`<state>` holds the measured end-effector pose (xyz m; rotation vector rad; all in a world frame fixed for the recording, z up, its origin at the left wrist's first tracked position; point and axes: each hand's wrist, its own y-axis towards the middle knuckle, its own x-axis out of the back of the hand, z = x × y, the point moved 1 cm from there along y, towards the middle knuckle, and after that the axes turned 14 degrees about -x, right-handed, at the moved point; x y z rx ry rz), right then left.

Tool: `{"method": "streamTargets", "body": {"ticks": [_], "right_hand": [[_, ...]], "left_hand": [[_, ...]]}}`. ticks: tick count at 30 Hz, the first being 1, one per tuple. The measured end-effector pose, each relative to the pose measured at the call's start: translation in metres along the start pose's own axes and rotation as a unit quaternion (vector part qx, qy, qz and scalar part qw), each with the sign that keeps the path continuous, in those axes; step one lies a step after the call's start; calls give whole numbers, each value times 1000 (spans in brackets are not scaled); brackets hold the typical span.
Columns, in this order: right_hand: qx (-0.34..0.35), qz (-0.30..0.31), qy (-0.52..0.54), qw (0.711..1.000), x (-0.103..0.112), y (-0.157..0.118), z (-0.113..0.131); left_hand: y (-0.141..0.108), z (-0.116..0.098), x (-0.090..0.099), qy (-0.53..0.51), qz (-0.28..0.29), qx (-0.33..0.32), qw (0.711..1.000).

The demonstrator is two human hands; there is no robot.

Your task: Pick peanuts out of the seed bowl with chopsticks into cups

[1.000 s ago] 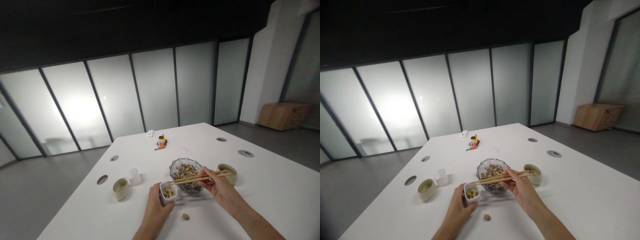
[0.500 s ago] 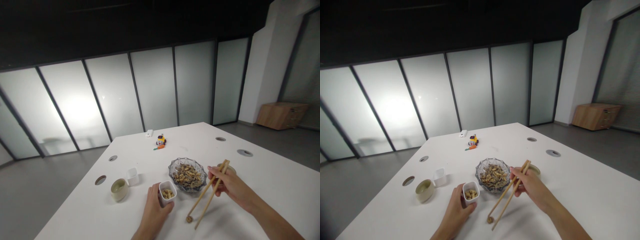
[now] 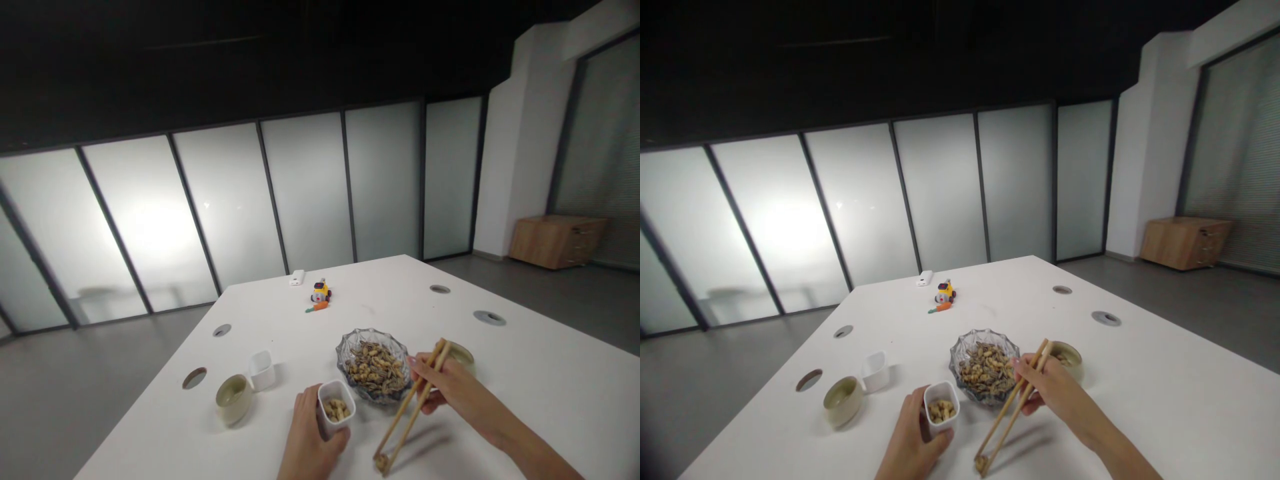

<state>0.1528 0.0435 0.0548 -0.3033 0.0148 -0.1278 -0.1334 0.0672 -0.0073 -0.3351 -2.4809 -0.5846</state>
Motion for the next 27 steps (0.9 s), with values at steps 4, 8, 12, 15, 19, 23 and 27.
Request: {"method": "streamTargets", "body": {"ticks": [4, 8, 12, 15, 19, 23, 27], "right_hand": [[-3, -5, 8, 1000, -1, 2, -1], [4, 5, 10, 1000, 2, 4, -4], [4, 27, 32, 999, 7, 7, -8], [3, 28, 85, 996, 11, 9, -8], [2, -6, 190, 982, 8, 17, -7], [26, -26, 241, 970, -12, 24, -15], [60, -23, 217, 974, -28, 24, -23]], "left_hand": [[3, 5, -2, 0, 4, -8, 1000], [6, 13, -4, 8, 10, -16, 1000], [6, 24, -6, 13, -5, -37, 999], [6, 28, -6, 13, 12, -45, 999], [6, 25, -4, 14, 16, -34, 999], [5, 16, -3, 4, 28, -26, 999], [5, 12, -2, -13, 43, -30, 999]]}}
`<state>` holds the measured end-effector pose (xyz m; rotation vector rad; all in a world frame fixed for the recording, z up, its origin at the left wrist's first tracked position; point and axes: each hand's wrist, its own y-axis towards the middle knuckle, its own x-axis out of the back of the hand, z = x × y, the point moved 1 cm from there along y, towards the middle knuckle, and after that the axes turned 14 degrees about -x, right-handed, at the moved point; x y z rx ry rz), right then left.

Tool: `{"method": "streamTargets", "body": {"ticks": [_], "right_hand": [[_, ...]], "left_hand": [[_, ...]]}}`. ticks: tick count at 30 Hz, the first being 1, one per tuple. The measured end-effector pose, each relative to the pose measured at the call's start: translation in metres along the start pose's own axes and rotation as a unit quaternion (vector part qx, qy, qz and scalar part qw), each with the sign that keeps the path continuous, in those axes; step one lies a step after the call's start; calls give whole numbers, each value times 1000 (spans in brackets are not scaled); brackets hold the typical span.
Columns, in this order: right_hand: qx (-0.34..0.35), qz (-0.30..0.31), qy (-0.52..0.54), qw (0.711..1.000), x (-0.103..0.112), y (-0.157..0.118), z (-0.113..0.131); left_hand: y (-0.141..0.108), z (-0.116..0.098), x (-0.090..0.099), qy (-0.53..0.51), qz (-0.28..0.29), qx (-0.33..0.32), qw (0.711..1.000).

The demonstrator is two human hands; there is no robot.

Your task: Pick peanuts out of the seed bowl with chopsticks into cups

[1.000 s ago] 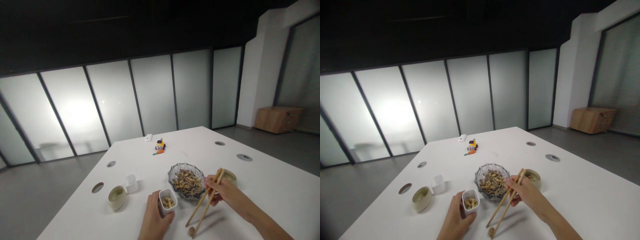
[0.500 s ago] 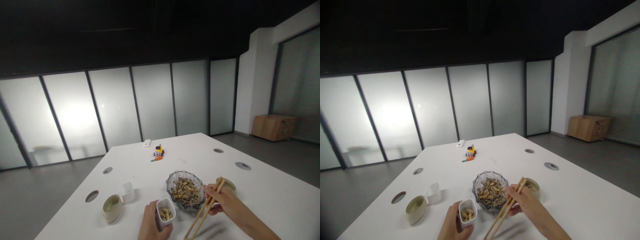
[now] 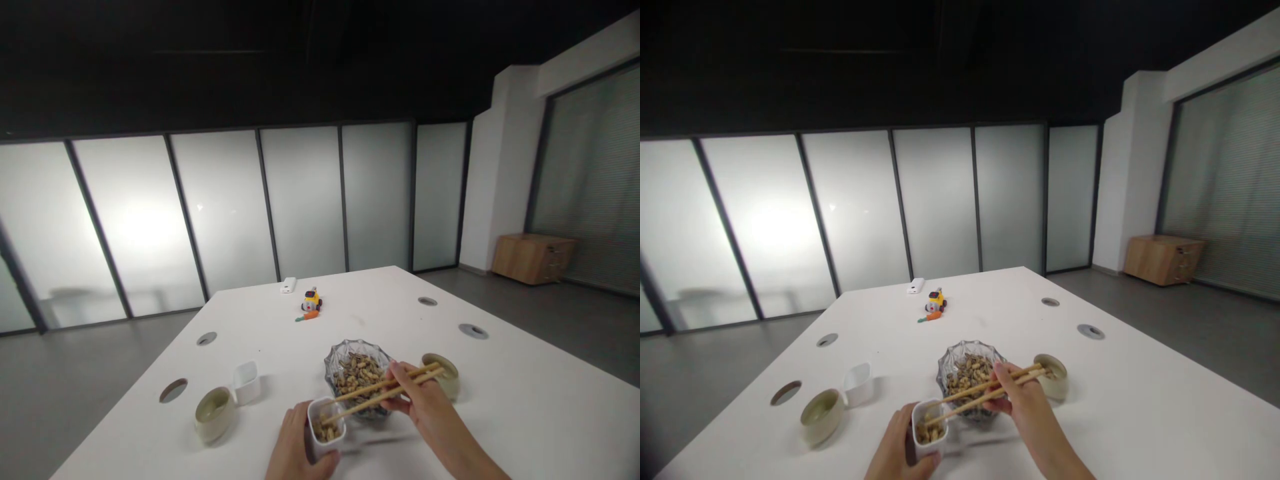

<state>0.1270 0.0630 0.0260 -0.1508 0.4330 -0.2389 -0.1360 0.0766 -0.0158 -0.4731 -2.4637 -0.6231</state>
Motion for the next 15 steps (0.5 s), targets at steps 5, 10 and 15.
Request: {"method": "streamTargets", "body": {"ticks": [5, 10, 15], "right_hand": [[147, -95, -115, 978, 14, -5, 18], [325, -176, -332, 868, 26, -9, 33], [418, -185, -387, 801, 20, -11, 26]], "left_hand": [[-1, -2, 1, 2, 6, 14, 1000], [-5, -9, 1, -10, 0, 20, 1000], [-6, -16, 2, -16, -11, 30, 999]]}}
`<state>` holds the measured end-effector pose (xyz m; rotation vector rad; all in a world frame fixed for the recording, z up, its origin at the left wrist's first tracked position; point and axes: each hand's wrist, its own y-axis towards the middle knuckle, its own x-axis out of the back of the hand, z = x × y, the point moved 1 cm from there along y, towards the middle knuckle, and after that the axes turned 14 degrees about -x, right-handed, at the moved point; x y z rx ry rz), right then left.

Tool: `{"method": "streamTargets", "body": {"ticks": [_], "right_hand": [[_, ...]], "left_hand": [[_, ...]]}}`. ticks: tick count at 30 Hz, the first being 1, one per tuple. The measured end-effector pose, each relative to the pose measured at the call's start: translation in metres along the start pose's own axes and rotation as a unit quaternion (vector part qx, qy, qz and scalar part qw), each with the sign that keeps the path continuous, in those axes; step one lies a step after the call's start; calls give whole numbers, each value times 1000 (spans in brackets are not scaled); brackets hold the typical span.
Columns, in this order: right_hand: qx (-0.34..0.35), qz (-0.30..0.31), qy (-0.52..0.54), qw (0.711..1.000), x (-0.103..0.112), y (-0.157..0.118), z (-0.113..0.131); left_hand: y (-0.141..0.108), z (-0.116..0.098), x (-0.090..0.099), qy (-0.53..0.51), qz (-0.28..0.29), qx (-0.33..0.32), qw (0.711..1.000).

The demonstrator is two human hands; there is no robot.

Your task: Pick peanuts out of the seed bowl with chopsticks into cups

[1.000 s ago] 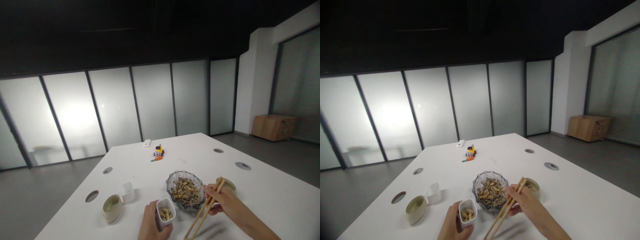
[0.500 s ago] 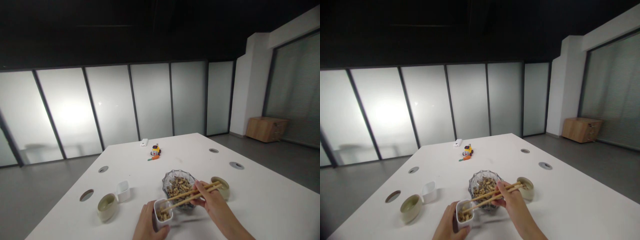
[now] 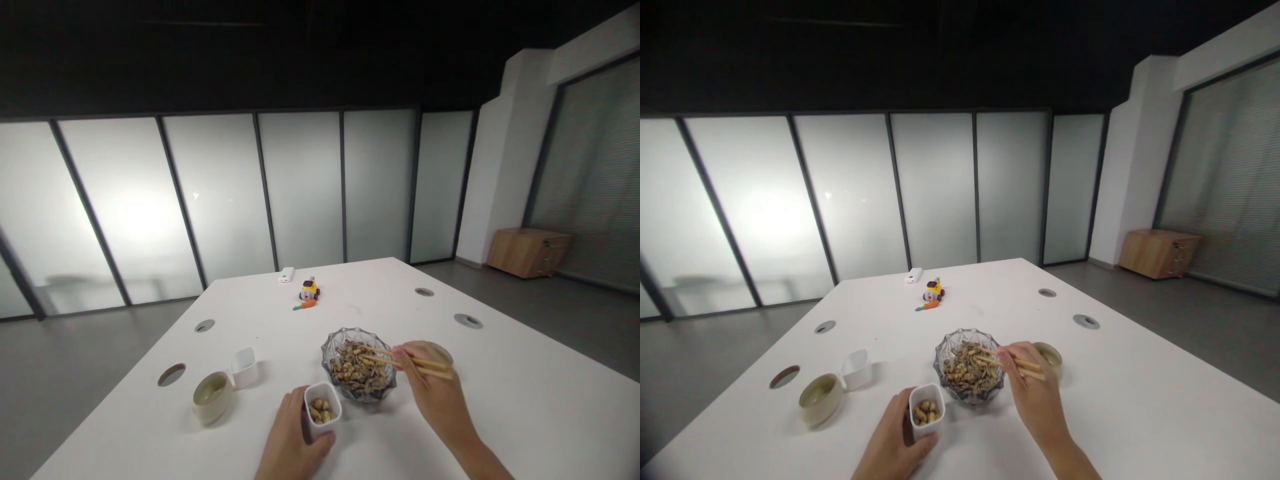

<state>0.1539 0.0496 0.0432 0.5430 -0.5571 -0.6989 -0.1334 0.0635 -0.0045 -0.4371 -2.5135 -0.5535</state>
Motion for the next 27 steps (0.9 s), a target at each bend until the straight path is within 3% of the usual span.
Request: {"method": "streamTargets", "body": {"ticks": [18, 27], "right_hand": [[-56, 85, 24, 995, -9, -8, -8], [-81, 70, 19, 994, -5, -7, -3]], "left_hand": [[-2, -14, 3, 11, 8, 16, 1000], [-2, -12, 3, 19, 12, 12, 1000]]}}
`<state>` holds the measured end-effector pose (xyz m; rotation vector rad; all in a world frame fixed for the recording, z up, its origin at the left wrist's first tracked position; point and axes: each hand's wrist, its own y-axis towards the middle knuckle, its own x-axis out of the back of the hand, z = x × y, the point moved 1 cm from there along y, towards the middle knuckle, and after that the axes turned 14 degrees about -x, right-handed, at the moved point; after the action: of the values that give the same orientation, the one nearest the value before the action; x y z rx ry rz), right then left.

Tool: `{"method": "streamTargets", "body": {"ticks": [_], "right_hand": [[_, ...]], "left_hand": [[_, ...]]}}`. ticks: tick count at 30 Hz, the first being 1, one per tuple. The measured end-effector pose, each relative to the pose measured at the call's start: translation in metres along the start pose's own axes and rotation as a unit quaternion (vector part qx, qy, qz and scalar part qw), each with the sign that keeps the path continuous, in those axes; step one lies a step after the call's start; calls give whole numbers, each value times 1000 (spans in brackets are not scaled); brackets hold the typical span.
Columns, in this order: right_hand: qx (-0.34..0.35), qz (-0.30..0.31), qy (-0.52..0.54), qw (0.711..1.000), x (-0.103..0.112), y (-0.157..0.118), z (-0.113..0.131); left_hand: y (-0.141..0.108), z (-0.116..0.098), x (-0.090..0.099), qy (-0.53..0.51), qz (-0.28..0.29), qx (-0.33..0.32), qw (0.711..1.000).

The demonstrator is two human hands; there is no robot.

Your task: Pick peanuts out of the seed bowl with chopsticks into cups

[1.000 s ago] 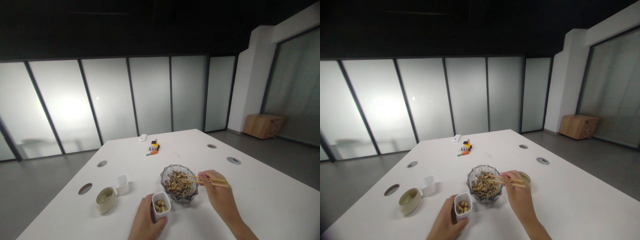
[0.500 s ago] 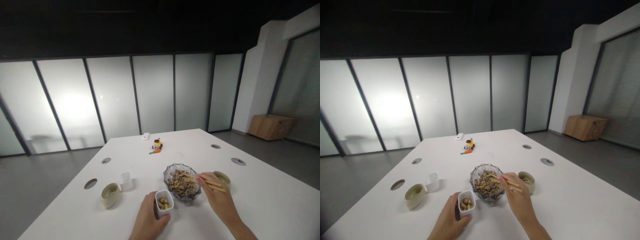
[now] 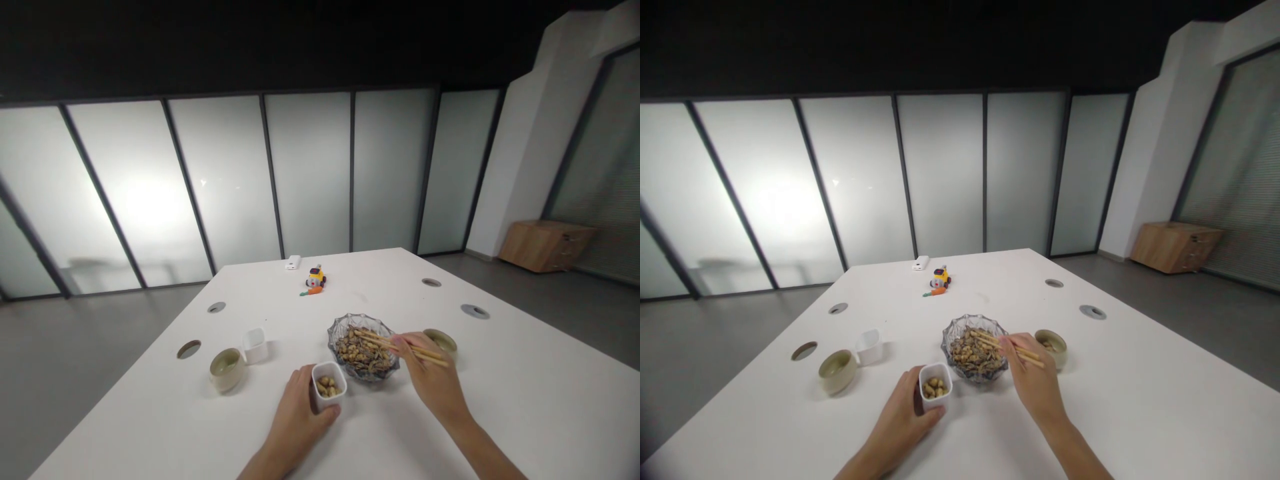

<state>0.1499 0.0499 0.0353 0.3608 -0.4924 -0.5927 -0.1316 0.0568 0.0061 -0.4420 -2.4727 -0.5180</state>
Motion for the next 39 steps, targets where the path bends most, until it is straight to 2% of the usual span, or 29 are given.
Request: {"method": "streamTargets", "body": {"ticks": [3, 5, 9, 12, 15, 18, 20, 23, 26, 28, 32, 39], "right_hand": [[-36, -6, 48, 998, 3, 2, 4], [-94, 3, 127, 987, 4, 4, 8], [-205, 20, 304, 930, 3, 4, 17], [-219, 62, 357, 906, 1, 1, 23], [-209, 119, 328, 914, -2, -4, 25], [-196, 144, 288, 926, -3, -7, 25], [-191, 126, 288, 930, -1, -7, 26], [-176, 62, 260, 947, 4, -5, 27], [-114, -10, 131, 985, 8, -3, 26], [-60, -30, 52, 996, 7, -4, 24], [-2, 4, 17, 1000, 0, -8, 20], [2, 42, 21, 999, -8, -11, 15]], "left_hand": [[0, 0, 0, -11, -7, -4, 1000], [-1, 1, 0, -16, -20, -5, 1000], [0, 1, 2, -11, -51, 1, 999], [1, 0, 2, -3, -61, 5, 998], [1, 0, 2, -3, -70, -4, 998], [0, 1, 1, -2, -74, -14, 997], [-1, 1, 1, 0, -73, -15, 997], [-1, 0, 2, 1, -67, -9, 998], [-1, -1, 3, 2, -60, -4, 998], [-1, -1, 3, 3, -58, -4, 998], [-1, 0, 3, 5, -57, -7, 998], [-2, 1, 1, 2, -57, -14, 998]]}}
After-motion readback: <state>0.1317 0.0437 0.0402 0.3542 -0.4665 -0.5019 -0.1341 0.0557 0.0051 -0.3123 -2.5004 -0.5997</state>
